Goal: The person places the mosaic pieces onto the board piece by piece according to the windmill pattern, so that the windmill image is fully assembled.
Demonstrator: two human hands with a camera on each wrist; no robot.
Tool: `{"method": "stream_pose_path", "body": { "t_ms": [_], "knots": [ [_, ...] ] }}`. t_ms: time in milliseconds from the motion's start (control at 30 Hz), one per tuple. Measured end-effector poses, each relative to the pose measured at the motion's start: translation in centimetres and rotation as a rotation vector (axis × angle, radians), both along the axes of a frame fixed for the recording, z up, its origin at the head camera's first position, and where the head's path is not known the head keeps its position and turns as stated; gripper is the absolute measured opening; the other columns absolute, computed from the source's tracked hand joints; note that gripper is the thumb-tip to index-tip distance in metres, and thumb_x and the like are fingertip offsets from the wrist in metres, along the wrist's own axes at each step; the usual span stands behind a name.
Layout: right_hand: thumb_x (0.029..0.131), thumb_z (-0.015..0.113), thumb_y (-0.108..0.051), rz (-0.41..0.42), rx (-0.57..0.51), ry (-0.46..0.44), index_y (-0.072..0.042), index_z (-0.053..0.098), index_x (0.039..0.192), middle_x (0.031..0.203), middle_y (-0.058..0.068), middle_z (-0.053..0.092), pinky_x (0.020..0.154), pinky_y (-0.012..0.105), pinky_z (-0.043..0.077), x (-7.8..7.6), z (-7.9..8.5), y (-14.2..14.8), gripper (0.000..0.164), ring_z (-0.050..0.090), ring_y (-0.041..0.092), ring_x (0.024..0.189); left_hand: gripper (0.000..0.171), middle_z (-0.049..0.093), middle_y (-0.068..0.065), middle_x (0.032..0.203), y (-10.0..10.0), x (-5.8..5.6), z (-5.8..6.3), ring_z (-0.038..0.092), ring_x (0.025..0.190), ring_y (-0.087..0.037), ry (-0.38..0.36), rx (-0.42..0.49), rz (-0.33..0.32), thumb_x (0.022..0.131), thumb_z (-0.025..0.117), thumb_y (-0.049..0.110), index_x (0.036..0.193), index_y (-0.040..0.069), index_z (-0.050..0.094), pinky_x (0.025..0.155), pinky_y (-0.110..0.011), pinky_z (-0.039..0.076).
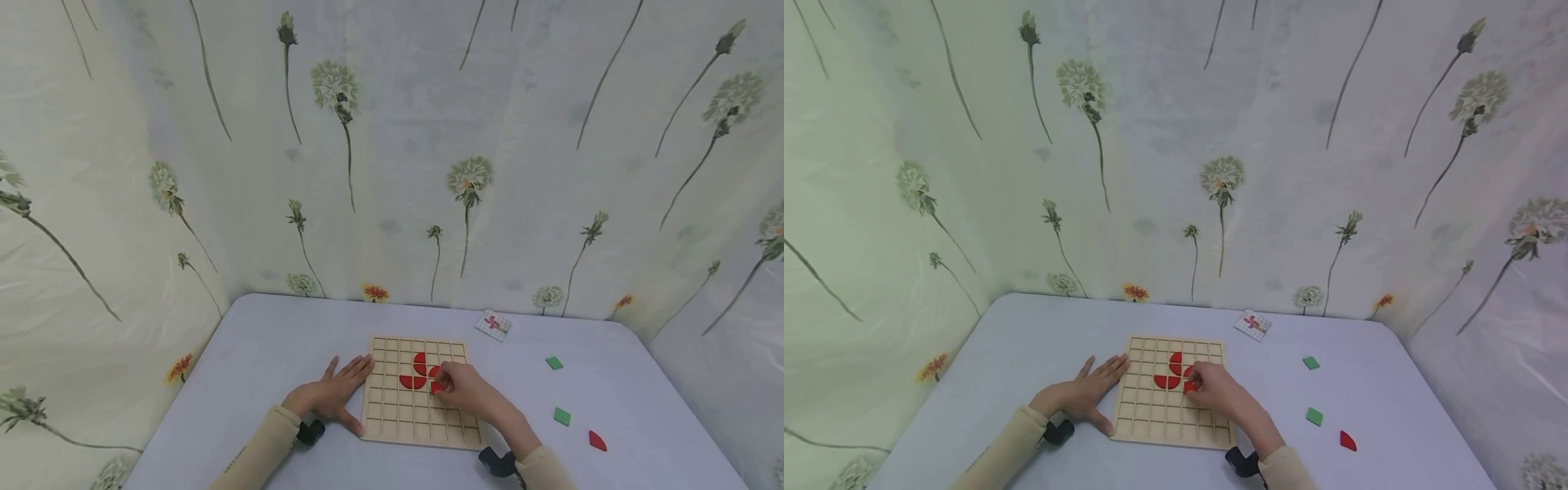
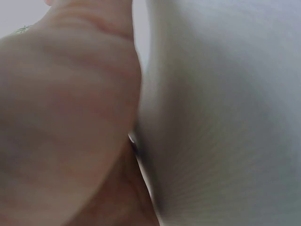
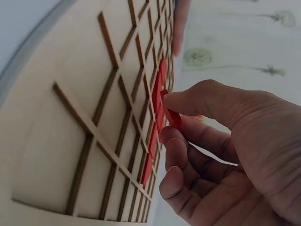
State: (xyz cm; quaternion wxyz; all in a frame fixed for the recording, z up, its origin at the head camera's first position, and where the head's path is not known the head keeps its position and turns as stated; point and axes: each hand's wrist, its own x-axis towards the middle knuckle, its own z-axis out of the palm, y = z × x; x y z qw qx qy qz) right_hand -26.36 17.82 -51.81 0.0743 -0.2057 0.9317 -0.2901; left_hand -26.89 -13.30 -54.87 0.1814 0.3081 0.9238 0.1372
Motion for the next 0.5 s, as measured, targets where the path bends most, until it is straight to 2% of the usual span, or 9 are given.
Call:
{"method": "stream_pose_path", "body": {
  "t_ms": [167, 500],
  "knots": [
    [0.084, 0.074, -0.012, 0.013, 0.036, 0.0, -0.01, 0.063, 0.094, 0.081, -0.004, 0.059, 0.061, 0.02, 0.047, -0.1, -1.0, -0.3, 0.015, 0.052, 0.009, 0.073, 0.129, -0.006, -0.001, 0.164, 0.0, 0.0, 0.1, -0.005, 0.152, -0.023, -0.003, 0.001, -0.001, 0.065, 0.073, 0.068, 0.157, 0.014, 0.0, 0.117, -0.058, -0.008],
    [0.086, 0.071, -0.014, -0.011, 0.02, 0.018, -0.01, 0.064, 0.098, 0.085, -0.004, 0.061, 0.063, 0.02, 0.049, -0.3, -1.5, -0.2, 0.014, 0.054, 0.008, 0.074, 0.13, -0.005, -0.001, 0.165, 0.1, 0.0, -0.1, -0.004, 0.152, -0.023, -0.002, -0.008, 0.01, 0.064, 0.074, 0.069, 0.157, 0.014, 0.001, 0.117, -0.059, -0.007]
  ]
}}
